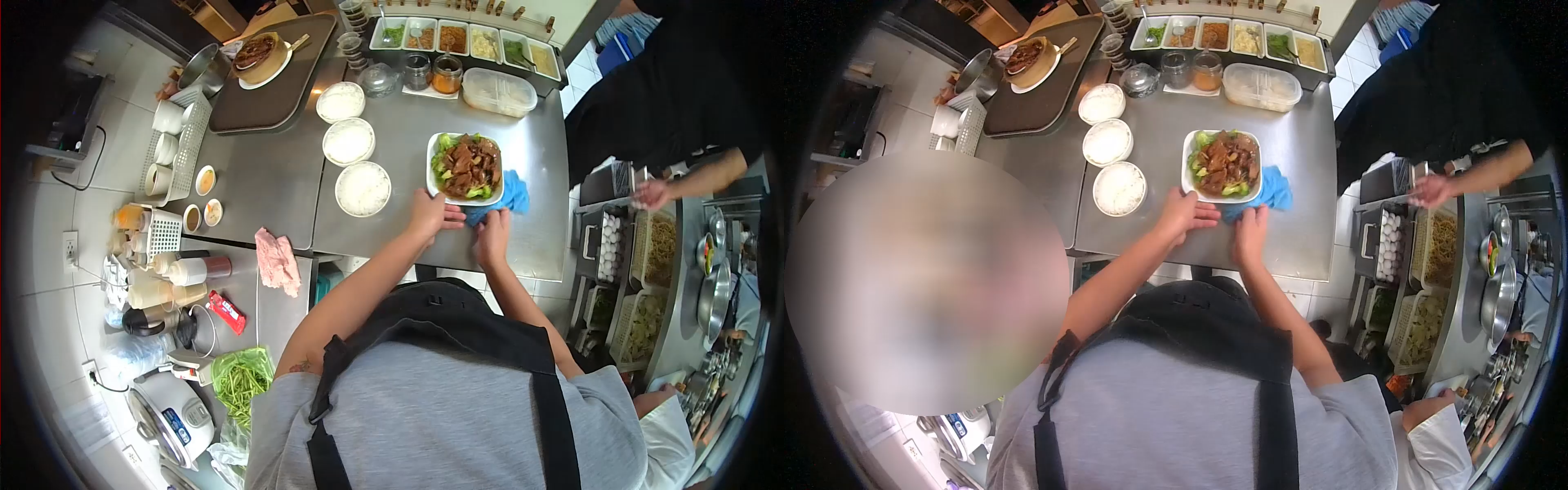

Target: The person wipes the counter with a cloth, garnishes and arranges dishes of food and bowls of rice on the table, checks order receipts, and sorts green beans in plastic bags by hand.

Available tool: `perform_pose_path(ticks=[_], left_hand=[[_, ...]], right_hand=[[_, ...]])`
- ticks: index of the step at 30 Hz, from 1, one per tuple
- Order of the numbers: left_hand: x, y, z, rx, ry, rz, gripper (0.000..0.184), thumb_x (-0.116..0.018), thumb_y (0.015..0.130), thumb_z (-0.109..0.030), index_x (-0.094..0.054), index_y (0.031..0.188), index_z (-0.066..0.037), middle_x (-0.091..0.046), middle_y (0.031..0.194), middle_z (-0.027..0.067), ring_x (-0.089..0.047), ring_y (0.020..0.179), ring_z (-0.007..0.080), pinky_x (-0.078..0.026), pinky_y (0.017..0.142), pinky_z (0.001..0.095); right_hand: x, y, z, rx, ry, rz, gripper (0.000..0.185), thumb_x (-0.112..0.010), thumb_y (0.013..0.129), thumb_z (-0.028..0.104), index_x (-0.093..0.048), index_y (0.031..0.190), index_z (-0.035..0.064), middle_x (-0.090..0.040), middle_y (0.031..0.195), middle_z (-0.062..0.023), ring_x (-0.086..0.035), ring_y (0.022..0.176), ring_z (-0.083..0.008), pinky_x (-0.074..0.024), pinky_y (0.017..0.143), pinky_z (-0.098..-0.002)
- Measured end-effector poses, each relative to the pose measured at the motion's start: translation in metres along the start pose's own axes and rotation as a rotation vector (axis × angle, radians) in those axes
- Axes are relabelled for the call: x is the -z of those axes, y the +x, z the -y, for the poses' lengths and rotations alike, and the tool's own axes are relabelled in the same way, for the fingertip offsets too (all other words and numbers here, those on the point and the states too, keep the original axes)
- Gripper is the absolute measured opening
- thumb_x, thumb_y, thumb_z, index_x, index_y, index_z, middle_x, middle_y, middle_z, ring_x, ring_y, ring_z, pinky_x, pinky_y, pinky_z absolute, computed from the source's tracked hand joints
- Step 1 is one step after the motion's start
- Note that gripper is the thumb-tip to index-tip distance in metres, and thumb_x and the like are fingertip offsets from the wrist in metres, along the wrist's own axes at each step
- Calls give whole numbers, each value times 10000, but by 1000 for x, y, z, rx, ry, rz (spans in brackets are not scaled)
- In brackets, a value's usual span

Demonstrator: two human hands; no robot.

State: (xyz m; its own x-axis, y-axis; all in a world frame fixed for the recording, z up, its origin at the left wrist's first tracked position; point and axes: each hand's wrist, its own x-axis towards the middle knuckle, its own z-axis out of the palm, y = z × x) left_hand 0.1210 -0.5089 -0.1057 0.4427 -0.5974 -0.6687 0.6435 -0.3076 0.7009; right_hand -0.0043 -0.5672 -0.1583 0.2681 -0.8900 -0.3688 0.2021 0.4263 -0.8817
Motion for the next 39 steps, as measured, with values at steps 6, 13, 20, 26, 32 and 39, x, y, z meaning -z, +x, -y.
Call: perform_pose_path(ticks=[6, 13, 20, 26, 32, 39], left_hand=[[13, 6, 7, -46, 308, 139, 189, -519, 959, -239, -557, 996, -57, -565, 716, 27, -487, 507, 104, -424, 424, 246], [71, -65, 22, -611, 902, -12, 290, -650, 861, -324, -565, 916, -53, -560, 679, 99, -587, 665, 220, -464, 604, 380], [103, -74, 39, -653, 729, -372, 366, -728, 782, -400, -607, 749, -56, -573, 651, 89, -564, 582, 256, -405, 531, 403], [132, -81, 50, -627, 712, -455, 288, -720, 791, -351, -640, 787, -75, -592, 691, 71, -604, 641, 258, -434, 555, 387], [143, -72, 69, -911, 917, -538, 199, -697, 801, -306, -686, 850, -113, -633, 748, 68, -646, 714, 283, -482, 603, 397], [140, -75, 55, -512, 811, -536, 204, -695, 798, -302, -695, 813, -99, -670, 767, 72, -656, 725, 281, -503, 632, 400]], right_hand=[[-17, 8, -15, -87, -245, 395, 112, -509, 932, 164, -494, 1015, 91, -508, 844, -28, -492, 738, -111, -416, 621, -249], [-34, -8, 17, -176, -530, 742, 65, -578, 917, 189, -606, 928, 132, -523, 747, 63, -471, 640, -41, -368, 553, -205], [-60, -17, 27, 263, -752, 696, 149, -772, 772, 108, -647, 839, 60, -653, 747, -32, -588, 674, -99, -462, 627, -250], [-47, -4, 16, 829, -1269, 798, 253, -825, 646, 193, -665, 768, 40, -670, 720, -107, -651, 658, -222, -516, 653, -335], [-47, 18, -7, 601, -1197, 886, 140, -734, 695, 124, -675, 716, -1, -651, 602, -111, -646, 523, -210, -525, 544, -327], [-64, 35, 18, 382, -1311, 1036, 121, -602, 804, 30, -694, 806, -48, -670, 626, -140, -678, 517, -205, -526, 483, -292]])
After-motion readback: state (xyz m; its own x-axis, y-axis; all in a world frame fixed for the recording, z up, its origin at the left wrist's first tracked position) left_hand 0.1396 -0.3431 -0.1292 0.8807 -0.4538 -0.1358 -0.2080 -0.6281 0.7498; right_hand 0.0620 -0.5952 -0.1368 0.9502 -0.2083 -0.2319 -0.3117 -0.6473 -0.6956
